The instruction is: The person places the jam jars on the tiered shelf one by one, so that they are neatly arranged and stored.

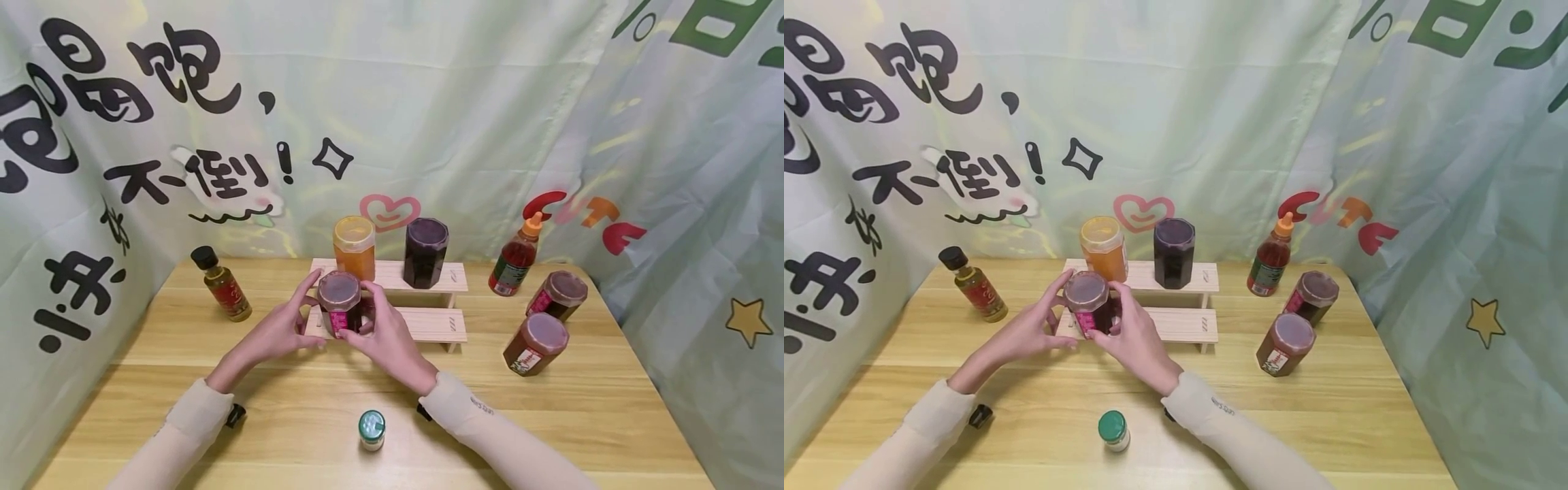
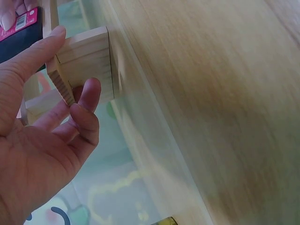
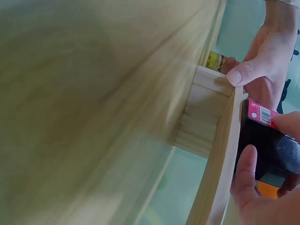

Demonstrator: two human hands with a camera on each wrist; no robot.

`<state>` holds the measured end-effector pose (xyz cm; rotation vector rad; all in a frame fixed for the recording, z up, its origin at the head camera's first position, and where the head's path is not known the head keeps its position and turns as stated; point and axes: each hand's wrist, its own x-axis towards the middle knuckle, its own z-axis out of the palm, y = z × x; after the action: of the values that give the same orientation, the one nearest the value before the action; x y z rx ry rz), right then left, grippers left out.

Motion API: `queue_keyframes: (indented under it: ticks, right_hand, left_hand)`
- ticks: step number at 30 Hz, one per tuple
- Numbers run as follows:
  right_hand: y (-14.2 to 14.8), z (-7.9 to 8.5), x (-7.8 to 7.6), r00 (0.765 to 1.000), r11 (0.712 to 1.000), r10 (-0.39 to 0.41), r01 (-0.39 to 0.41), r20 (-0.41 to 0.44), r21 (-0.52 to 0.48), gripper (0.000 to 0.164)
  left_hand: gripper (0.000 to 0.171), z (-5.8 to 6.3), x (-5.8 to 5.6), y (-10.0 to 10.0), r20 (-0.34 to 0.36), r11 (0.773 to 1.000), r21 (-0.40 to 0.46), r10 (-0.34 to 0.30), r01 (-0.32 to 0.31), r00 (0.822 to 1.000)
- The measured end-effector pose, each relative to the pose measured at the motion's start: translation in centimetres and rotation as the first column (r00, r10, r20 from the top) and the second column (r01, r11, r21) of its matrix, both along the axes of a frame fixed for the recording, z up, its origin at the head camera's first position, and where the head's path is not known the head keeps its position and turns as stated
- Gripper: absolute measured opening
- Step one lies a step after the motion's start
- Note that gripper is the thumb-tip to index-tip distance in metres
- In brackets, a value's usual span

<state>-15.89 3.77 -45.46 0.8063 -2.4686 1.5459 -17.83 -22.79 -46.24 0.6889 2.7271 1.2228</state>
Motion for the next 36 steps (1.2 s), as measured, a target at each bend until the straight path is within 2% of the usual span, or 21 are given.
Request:
queue_keyframes:
  ticks: [11,16,23,36]
  right_hand:
    - [-0.35,-0.2,0.09,0.998,0.999,-0.021,0.024,0.067,-0.042,0.091]
    - [-0.55,-0.3,0.04,0.999,0.999,-0.003,0.005,0.054,-0.049,0.089]
    - [-0.62,-0.26,-0.06,1.0,1.0,-0.017,0.017,-0.001,-0.001,0.091]
    - [0.1,0.57,0.61,0.997,0.998,-0.064,0.065,0.035,-0.012,0.09]
  left_hand:
    - [0.135,0.01,0.04,0.45,0.015,1.0,0.006,-0.01,0.01,1.0]
    - [0.136,0.0,0.19,0.41,0.028,1.0,-0.001,0.006,-0.006,1.0]
    - [0.136,0.07,0.18,0.28,0.034,1.0,0.005,0.014,-0.015,0.999]
    - [0.136,0.22,0.23,-0.03,0.04,1.0,-0.007,0.026,-0.026,0.999]
